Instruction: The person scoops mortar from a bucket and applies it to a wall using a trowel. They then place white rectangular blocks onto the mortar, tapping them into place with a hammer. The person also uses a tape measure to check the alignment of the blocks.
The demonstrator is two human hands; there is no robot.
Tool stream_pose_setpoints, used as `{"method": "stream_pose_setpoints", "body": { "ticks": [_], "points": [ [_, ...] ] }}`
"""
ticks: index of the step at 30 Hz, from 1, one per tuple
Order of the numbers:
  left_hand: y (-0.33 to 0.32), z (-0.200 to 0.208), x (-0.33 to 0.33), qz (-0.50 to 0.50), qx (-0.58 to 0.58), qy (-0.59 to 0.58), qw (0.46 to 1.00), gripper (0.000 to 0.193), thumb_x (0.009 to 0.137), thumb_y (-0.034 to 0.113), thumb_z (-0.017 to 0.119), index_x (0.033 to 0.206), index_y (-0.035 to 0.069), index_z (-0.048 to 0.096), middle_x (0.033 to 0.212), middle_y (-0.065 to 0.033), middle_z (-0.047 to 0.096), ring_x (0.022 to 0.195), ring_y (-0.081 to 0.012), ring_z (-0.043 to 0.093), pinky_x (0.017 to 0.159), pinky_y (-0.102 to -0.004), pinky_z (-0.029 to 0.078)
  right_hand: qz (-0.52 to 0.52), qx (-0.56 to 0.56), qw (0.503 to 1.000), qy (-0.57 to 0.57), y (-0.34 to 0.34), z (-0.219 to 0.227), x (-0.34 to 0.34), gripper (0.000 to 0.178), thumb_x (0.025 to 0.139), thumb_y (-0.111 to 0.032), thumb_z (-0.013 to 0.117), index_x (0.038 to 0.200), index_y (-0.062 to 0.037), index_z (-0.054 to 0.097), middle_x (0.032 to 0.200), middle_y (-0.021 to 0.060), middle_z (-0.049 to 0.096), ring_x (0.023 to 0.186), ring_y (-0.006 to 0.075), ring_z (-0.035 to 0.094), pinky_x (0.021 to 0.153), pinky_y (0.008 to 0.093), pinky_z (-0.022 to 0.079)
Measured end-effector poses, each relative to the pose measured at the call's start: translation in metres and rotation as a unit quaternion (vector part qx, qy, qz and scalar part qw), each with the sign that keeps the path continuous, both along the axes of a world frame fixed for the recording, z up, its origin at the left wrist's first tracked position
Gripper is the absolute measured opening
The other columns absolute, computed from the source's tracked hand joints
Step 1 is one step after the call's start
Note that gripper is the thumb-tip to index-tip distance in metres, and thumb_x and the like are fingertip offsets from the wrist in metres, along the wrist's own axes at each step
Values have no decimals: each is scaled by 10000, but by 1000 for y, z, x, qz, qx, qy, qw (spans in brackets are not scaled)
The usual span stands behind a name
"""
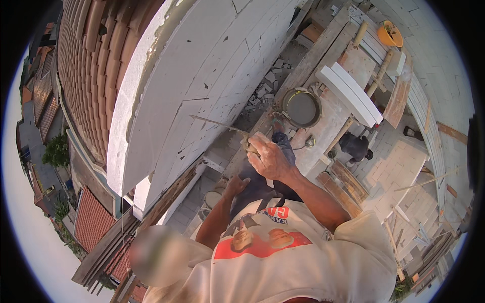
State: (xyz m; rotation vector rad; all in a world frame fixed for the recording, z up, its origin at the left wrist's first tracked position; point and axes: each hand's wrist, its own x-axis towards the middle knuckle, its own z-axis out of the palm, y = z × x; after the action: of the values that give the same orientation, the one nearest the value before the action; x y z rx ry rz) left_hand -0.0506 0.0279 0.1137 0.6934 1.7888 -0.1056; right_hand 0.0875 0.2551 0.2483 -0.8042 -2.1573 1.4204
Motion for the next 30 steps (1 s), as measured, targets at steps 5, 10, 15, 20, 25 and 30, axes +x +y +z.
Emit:
{"method": "stream_pose_setpoints", "body": {
  "ticks": [5, 10, 15, 20, 25, 30],
  "points": [
    [-20, -63, 33, -72, -94, 22, 993, 1203, 790, 587, 815, 1512, -179, 231, 1443, -405, 470, 1344, -499, 520, 1103, -515, 455, -175, -213, 918, -285, 37, -139, 114, 379, 964, -316, 657, 1099, 36, 622, 987, 311, 687, 978, 486, 678, 823, 541, 539],
    [17, -94, 44, -109, -231, 96, 962, 1360, 739, 636, 849, 1525, -201, 120, 1504, -412, 381, 1356, -512, 502, 1101, -522, 465, -269, -270, 787, -486, 58, -375, 218, 450, 948, -393, 671, 1125, 21, 683, 1086, 293, 723, 1072, 477, 690, 917, 526, 568],
    [27, -118, 48, -77, -273, 134, 950, 1357, 730, 649, 850, 1511, -199, 133, 1486, -409, 376, 1346, -531, 492, 1106, -529, 460, -327, -276, 731, -532, 107, -487, 220, 448, 946, -381, 658, 1165, 9, 694, 1153, 288, 714, 1104, 458, 690, 939, 513, 571],
    [16, -118, 57, -89, -244, 178, 949, 1299, 730, 595, 874, 1510, -165, 165, 1471, -387, 392, 1330, -516, 502, 1109, -535, 444, -217, -240, 793, -517, 98, -541, 203, 376, 963, -361, 650, 1100, -20, 727, 1062, 267, 734, 1015, 463, 706, 872, 543, 572],
    [19, -117, 51, -99, -229, 162, 955, 1287, 769, 605, 832, 1525, -167, 134, 1501, -415, 351, 1373, -541, 448, 1133, -559, 413, -281, -349, 800, -400, 62, -538, 245, 389, 924, -359, 741, 1090, -8, 720, 916, 231, 727, 806, 359, 697, 751, 494, 557],
    [12, -97, 42, -71, -173, 109, 976, 1184, 828, 567, 796, 1546, -125, 157, 1489, -392, 398, 1380, -521, 449, 1135, -546, 404, -274, -173, 902, -284, 21, -426, 265, 362, 936, -314, 758, 1062, 19, 694, 841, 189, 710, 716, 289, 645, 695, 446, 510]
  ]
}}
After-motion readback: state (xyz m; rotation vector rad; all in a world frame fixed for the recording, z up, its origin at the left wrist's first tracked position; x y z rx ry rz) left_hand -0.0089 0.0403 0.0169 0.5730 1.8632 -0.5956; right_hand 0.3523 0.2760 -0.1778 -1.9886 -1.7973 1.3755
